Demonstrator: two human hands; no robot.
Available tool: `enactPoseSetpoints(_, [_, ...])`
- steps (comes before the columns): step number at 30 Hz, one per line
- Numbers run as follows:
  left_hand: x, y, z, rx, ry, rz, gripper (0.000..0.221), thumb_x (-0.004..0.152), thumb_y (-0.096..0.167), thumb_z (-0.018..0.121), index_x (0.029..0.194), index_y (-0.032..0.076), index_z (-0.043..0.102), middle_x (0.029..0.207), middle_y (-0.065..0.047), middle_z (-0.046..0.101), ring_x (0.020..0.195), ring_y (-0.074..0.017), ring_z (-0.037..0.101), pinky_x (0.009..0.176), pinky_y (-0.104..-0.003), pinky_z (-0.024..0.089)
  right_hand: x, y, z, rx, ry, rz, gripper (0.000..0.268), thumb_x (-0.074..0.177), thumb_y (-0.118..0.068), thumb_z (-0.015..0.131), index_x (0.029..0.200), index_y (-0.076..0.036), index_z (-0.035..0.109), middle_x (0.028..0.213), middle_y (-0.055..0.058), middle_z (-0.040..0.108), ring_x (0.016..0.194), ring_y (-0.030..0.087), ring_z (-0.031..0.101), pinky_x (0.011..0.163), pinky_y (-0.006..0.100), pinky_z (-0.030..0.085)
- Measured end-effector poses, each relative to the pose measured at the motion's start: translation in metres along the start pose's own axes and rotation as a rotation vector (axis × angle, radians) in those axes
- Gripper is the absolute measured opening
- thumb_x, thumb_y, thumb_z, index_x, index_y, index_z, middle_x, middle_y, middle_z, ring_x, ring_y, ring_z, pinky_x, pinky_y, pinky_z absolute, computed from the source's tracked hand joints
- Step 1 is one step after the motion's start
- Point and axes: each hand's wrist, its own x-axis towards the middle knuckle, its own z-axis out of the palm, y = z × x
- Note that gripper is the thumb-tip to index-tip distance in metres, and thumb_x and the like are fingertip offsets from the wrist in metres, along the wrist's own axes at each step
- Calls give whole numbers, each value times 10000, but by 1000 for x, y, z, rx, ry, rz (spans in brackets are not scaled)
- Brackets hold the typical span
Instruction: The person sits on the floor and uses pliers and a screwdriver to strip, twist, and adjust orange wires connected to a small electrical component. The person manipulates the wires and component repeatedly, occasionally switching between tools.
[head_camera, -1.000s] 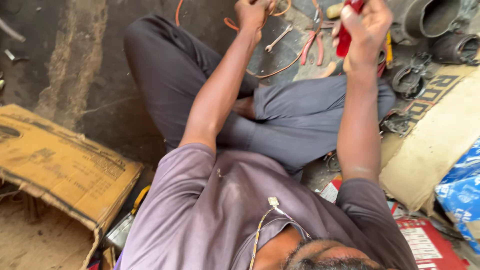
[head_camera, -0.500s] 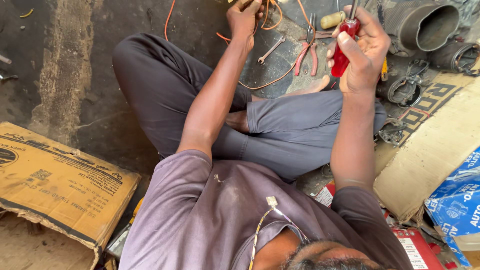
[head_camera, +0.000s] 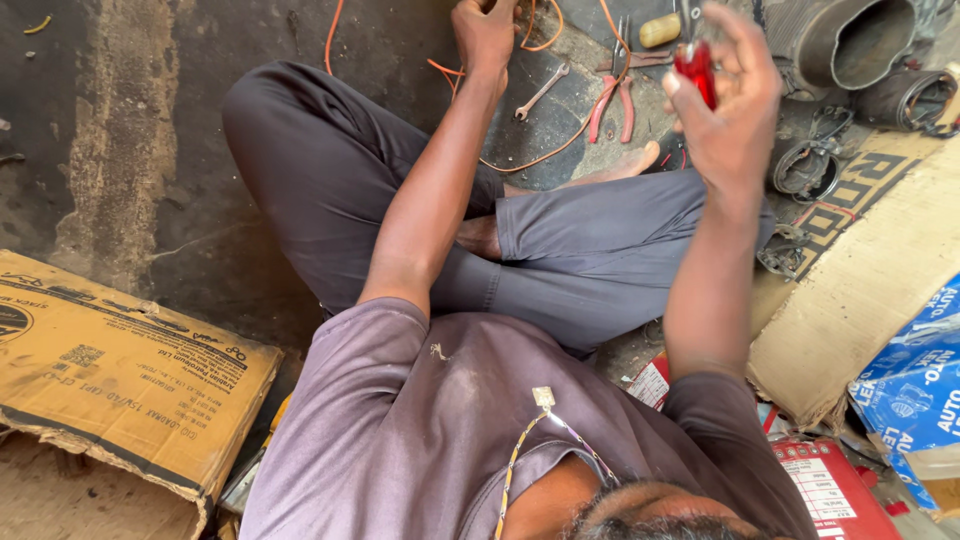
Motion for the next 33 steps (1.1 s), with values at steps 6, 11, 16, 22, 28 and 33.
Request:
enactPoseSetpoints(6, [-3, 11, 2, 34, 11, 3, 299, 811, 264, 811, 733, -21, 763, 627, -62, 734, 529, -105, 607, 517, -305, 468, -29, -55, -17, -716, -77, -224, 338, 989, 30, 695, 1323, 1, 656, 1085, 143, 712, 930, 210, 699, 812, 343, 567])
enactPoseSetpoints(11, [1, 5, 4, 283, 107, 118, 383, 770, 336, 788, 775, -37, 696, 703, -148, 768, 661, -256, 770, 651, -391, 551, -30, -99, -23, -1292, -105, -310, 283, 987, -151, 744, 1266, -101, 744, 924, 122, 704, 743, 341, 665, 632, 440, 511])
enactPoseSetpoints(16, [5, 5, 8, 283, 112, 99, 370, 752, 316, 775, 779, -35, 662, 730, -183, 758, 727, -319, 783, 669, -409, 558, -10, -106, -13, -1439, -221, -230, 267, 1002, -215, 727, 1264, -192, 776, 860, 97, 697, 701, 353, 659, 581, 453, 497])
enactPoseSetpoints(22, [4, 4, 12, 244, 97, 137, 368, 778, 311, 756, 709, -15, 600, 624, -157, 706, 595, -275, 760, 597, -401, 545, 3, -97, -8, -1526, -224, -369, 238, 978, -203, 723, 1205, -231, 789, 918, 49, 718, 698, 295, 665, 586, 416, 507])
enactPoseSetpoints(28, [8, -2, 16, 253, 81, 177, 442, 807, 302, 751, 618, -17, 509, 513, -152, 576, 440, -265, 624, 528, -418, 481, 10, -89, -16, -1664, -185, -560, 206, 967, -185, 719, 1146, -264, 782, 984, -18, 728, 781, 204, 666, 615, 333, 471])
enactPoseSetpoints(33, [8, -7, 15, 224, 68, 228, 436, 819, 313, 736, 608, -2, 521, 498, -116, 602, 442, -253, 643, 528, -410, 487, 8, -87, -24, -1758, -152, -675, 274, 948, -162, 699, 1186, -270, 782, 1033, -48, 716, 775, 148, 598, 666, 300, 426])
